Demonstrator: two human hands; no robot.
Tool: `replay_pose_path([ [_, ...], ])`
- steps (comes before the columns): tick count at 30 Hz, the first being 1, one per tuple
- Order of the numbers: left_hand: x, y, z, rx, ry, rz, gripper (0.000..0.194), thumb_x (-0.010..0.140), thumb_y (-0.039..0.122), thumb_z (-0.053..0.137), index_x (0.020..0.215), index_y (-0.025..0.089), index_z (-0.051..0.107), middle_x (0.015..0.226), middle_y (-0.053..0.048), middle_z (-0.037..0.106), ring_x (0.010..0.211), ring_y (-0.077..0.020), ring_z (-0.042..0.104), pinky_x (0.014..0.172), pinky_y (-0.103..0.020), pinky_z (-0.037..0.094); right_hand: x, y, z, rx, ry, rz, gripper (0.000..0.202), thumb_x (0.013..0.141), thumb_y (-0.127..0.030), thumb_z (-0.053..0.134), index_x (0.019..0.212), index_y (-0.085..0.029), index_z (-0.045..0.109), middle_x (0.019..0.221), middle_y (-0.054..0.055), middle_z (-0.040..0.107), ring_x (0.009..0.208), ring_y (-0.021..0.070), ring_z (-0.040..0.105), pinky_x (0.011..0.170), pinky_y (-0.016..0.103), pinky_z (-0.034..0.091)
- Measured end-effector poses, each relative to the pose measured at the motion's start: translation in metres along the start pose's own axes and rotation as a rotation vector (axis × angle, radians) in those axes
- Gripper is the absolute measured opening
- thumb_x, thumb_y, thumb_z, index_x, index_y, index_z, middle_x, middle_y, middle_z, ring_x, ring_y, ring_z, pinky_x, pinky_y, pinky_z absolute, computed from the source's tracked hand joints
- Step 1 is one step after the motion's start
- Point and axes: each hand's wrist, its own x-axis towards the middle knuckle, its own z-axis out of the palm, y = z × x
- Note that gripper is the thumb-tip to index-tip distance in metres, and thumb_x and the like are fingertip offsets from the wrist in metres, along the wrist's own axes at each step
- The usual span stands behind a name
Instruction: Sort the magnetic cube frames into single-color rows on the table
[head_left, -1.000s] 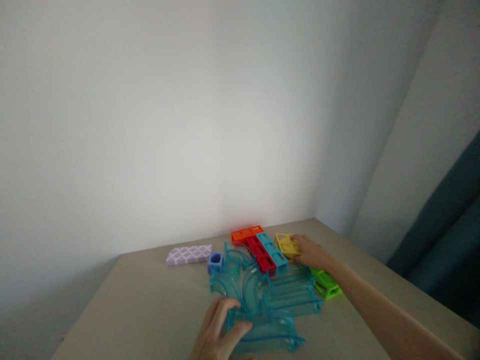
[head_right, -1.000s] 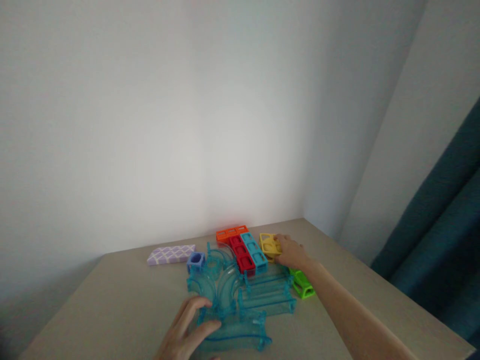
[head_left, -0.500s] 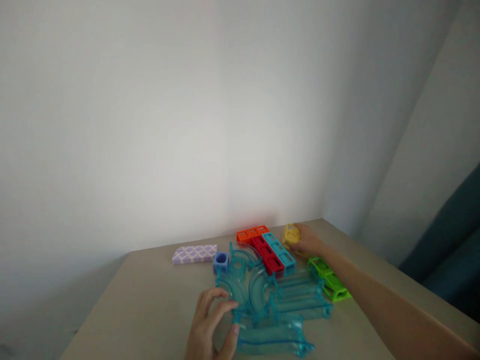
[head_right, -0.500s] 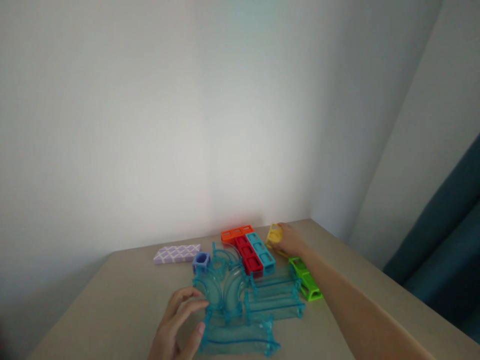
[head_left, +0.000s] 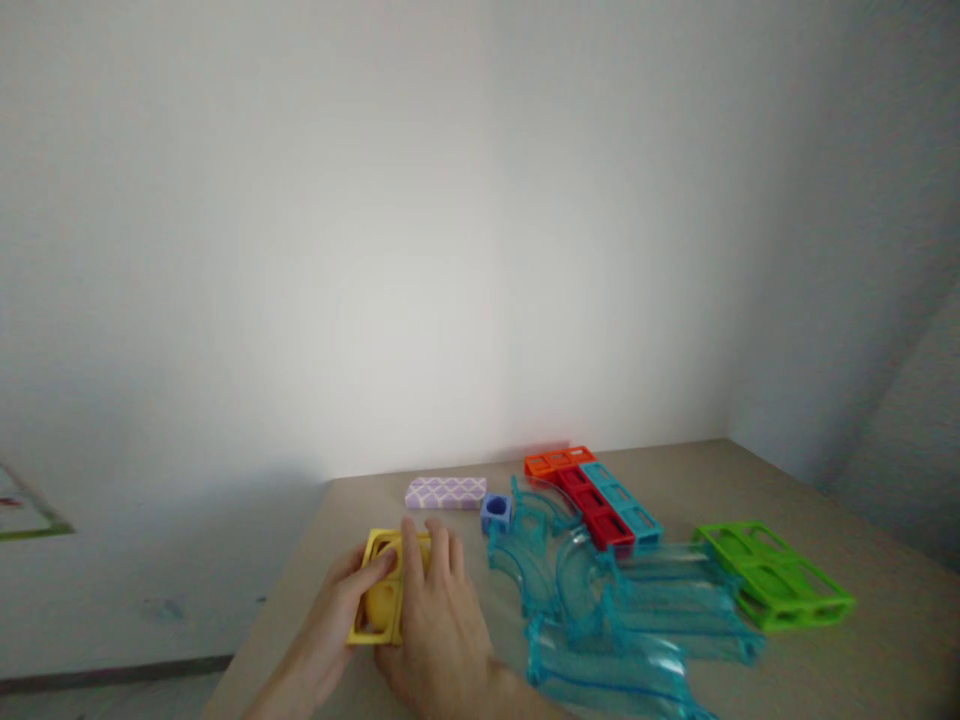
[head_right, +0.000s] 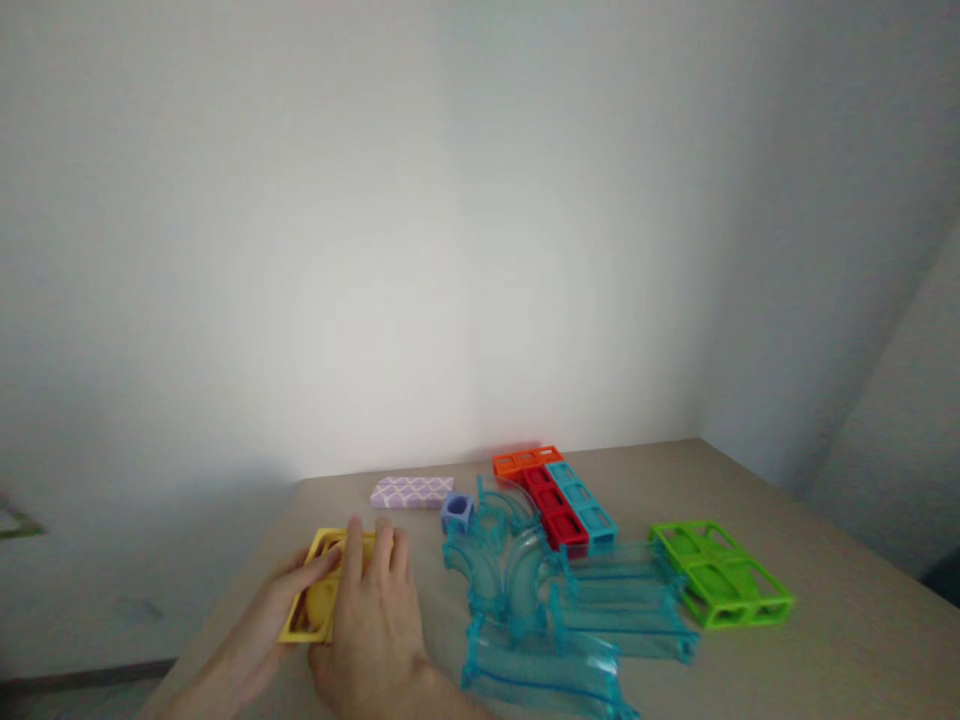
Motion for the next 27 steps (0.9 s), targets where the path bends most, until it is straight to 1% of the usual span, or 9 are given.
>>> replay_pose_path([
  [4,0.012,-0.014,-0.049,0.115,0.074,0.118,0.044,0.068,0.046,0.077,0.098,0.016,0.067,0.094,-0.008,0.072,0.09,-0.0269,0.067,0.072,-0.031,0.052,0.012,-0.004,0.055,0.16,-0.121,0.024,0.095,0.065,-0.014,0.066,0.15,-0.002,0.026,0.157,0.025,0.024,0.145,0.0406,0.022,0.114,0.055,0.029],
  [6,0.019,-0.02,-0.059,0.176,0.121,0.204,0.04,0.073,0.046,0.073,0.099,0.018,0.064,0.094,-0.006,0.07,0.091,-0.025,0.066,0.076,-0.032,0.052,0.014,0.004,0.068,0.245,-0.119,0.025,0.091,0.068,-0.011,0.062,0.15,-0.003,0.025,0.161,0.023,0.014,0.147,0.0359,0.019,0.116,0.049,0.029],
  [9,0.032,-0.02,-0.063,0.325,0.167,0.28,0.036,0.079,0.049,0.066,0.099,0.02,0.06,0.09,-0.004,0.068,0.088,-0.0243,0.065,0.077,-0.034,0.052,0.01,0.018,0.078,0.326,-0.089,0.018,0.089,0.07,-0.002,0.052,0.153,-0.007,0.02,0.162,0.02,0.011,0.143,0.0274,0.033,0.113,0.039,0.036],
  [11,0.041,-0.017,-0.066,0.461,0.22,0.323,0.038,0.079,0.048,0.064,0.104,0.02,0.058,0.093,-0.005,0.068,0.087,-0.0251,0.065,0.08,-0.036,0.051,0.007,0.024,0.079,0.324,-0.079,-0.001,0.091,0.067,0.004,0.048,0.153,-0.01,0.02,0.161,0.017,0.019,0.142,0.0241,0.037,0.113,0.035,0.037],
  [14,0.05,-0.012,-0.071,0.603,0.32,0.364,0.044,0.076,0.043,0.064,0.113,0.021,0.057,0.101,-0.007,0.069,0.093,-0.027,0.064,0.086,-0.038,0.048,0.007,0.025,0.076,0.264,-0.015,-0.055,0.086,0.067,0.005,0.048,0.149,-0.015,0.033,0.156,0.013,0.032,0.143,0.0234,0.033,0.115,0.034,0.034],
  [16,0.051,-0.009,-0.073,0.63,0.355,0.354,0.043,0.076,0.042,0.064,0.114,0.022,0.059,0.103,-0.007,0.069,0.096,-0.0274,0.064,0.087,-0.037,0.047,0.01,0.021,0.071,0.21,0.039,-0.053,0.075,0.072,0.003,0.05,0.144,-0.019,0.042,0.146,0.013,0.044,0.135,0.0243,0.044,0.111,0.035,0.039],
  [18,0.049,-0.007,-0.072,0.587,0.367,0.284,0.042,0.076,0.045,0.063,0.112,0.023,0.06,0.099,-0.006,0.069,0.092,-0.0265,0.065,0.08,-0.034,0.05,0.015,0.016,0.064,0.141,0.061,-0.018,0.061,0.08,-0.003,0.051,0.138,-0.022,0.049,0.13,0.013,0.055,0.117,0.025,0.057,0.101,0.037,0.047],
  [21,0.044,-0.005,-0.07,0.49,0.368,0.158,0.044,0.077,0.05,0.06,0.111,0.022,0.06,0.087,-0.005,0.069,0.073,-0.023,0.066,0.059,-0.029,0.049,0.02,0.013,0.056,0.02,0.057,0.011,0.041,0.09,-0.014,0.05,0.128,-0.027,0.06,0.11,0.01,0.064,0.098,0.0252,0.062,0.089,0.039,0.051],
  [27,0.04,-0.006,-0.073,0.451,0.353,0.039,0.044,0.078,0.055,0.054,0.103,0.02,0.061,0.062,0.001,0.06,0.048,-0.0177,0.058,0.038,-0.022,0.036,0.025,0.018,0.052,-0.109,0.079,0.083,0.042,0.092,-0.018,0.052,0.134,-0.018,0.053,0.102,0.011,0.067,0.095,0.0274,0.061,0.087,0.04,0.049],
])
